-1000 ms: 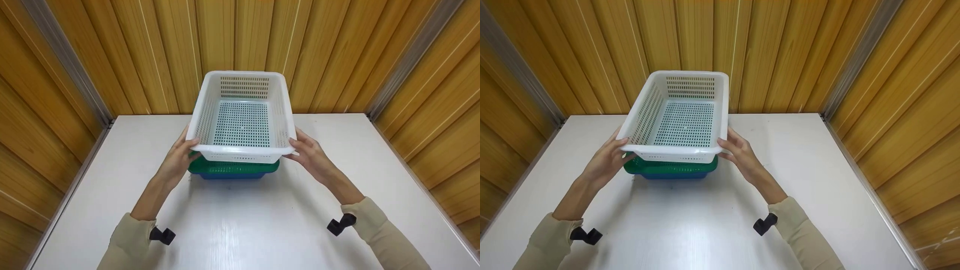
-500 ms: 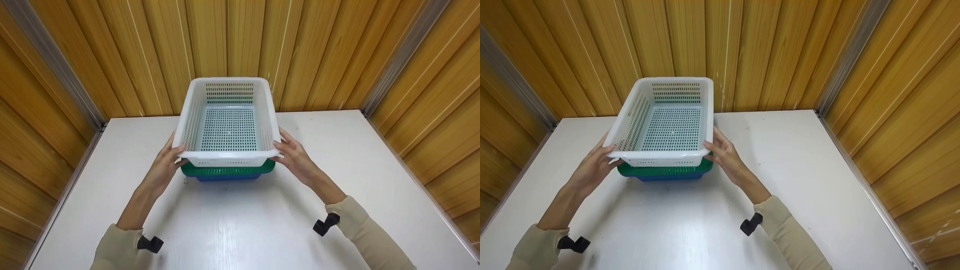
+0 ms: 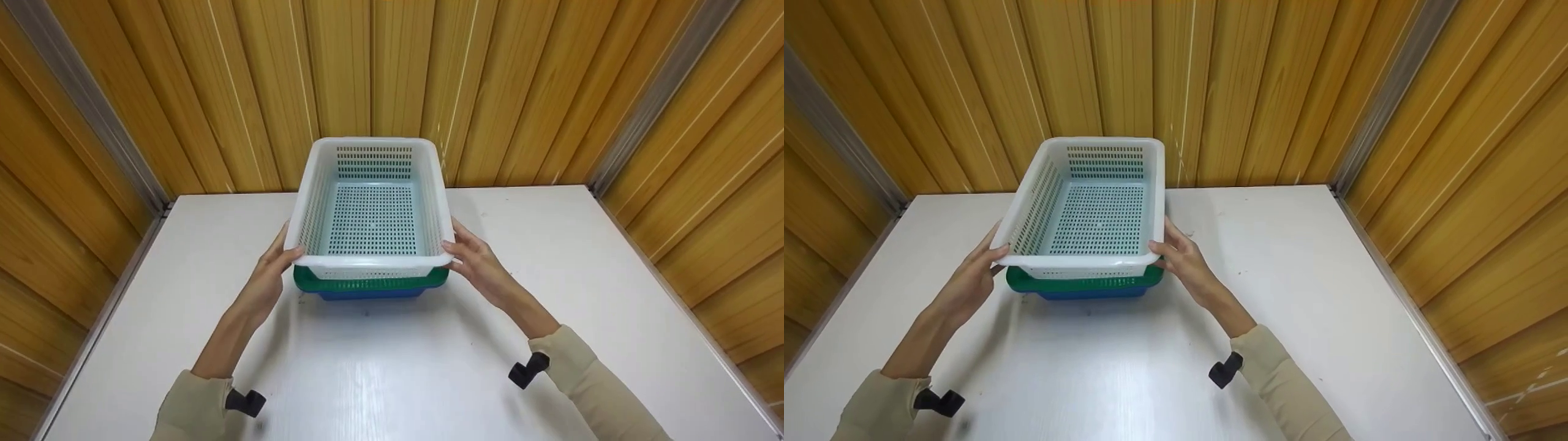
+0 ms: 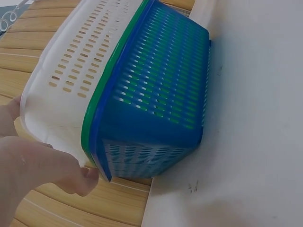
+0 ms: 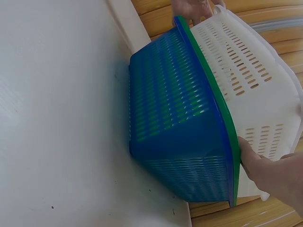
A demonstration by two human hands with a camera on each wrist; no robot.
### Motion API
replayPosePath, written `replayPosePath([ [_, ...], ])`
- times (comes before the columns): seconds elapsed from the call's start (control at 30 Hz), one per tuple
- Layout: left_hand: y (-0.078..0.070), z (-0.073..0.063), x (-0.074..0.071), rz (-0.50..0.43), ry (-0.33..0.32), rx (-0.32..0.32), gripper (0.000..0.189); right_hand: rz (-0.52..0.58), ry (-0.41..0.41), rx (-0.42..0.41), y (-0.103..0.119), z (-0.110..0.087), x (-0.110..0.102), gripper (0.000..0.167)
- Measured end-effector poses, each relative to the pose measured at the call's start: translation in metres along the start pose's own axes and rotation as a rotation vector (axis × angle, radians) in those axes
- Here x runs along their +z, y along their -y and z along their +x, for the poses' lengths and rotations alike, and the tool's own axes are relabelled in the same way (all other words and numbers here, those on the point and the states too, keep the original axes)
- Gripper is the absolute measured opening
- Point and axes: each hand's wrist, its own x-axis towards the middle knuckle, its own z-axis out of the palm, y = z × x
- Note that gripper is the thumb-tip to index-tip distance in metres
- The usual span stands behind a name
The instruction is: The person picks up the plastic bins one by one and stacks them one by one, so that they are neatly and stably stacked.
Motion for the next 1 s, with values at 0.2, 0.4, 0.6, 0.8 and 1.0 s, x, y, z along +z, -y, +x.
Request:
replayPosePath([
  [0.2,0.005,0.002,0.001,-0.027,0.012,0.002,0.070,-0.116,-0.056,-0.026,-0.002,0.004,-0.003,0.072],
  [0.4,0.010,0.004,0.002,-0.039,0.009,-0.013,0.073,-0.179,-0.087,-0.061,-0.009,0.006,-0.007,0.068],
  [0.6,0.018,0.004,0.003,-0.077,0.004,-0.052,0.077,-0.118,-0.077,0.019,-0.016,0.008,-0.008,0.071],
  [0.8,0.027,0.004,0.003,-0.088,-0.011,-0.071,0.076,-0.061,-0.027,0.055,-0.023,0.008,-0.010,0.074],
  [1.0,0.037,0.004,0.005,-0.096,-0.015,-0.090,0.076,-0.076,-0.040,0.067,-0.033,0.005,-0.013,0.074],
])
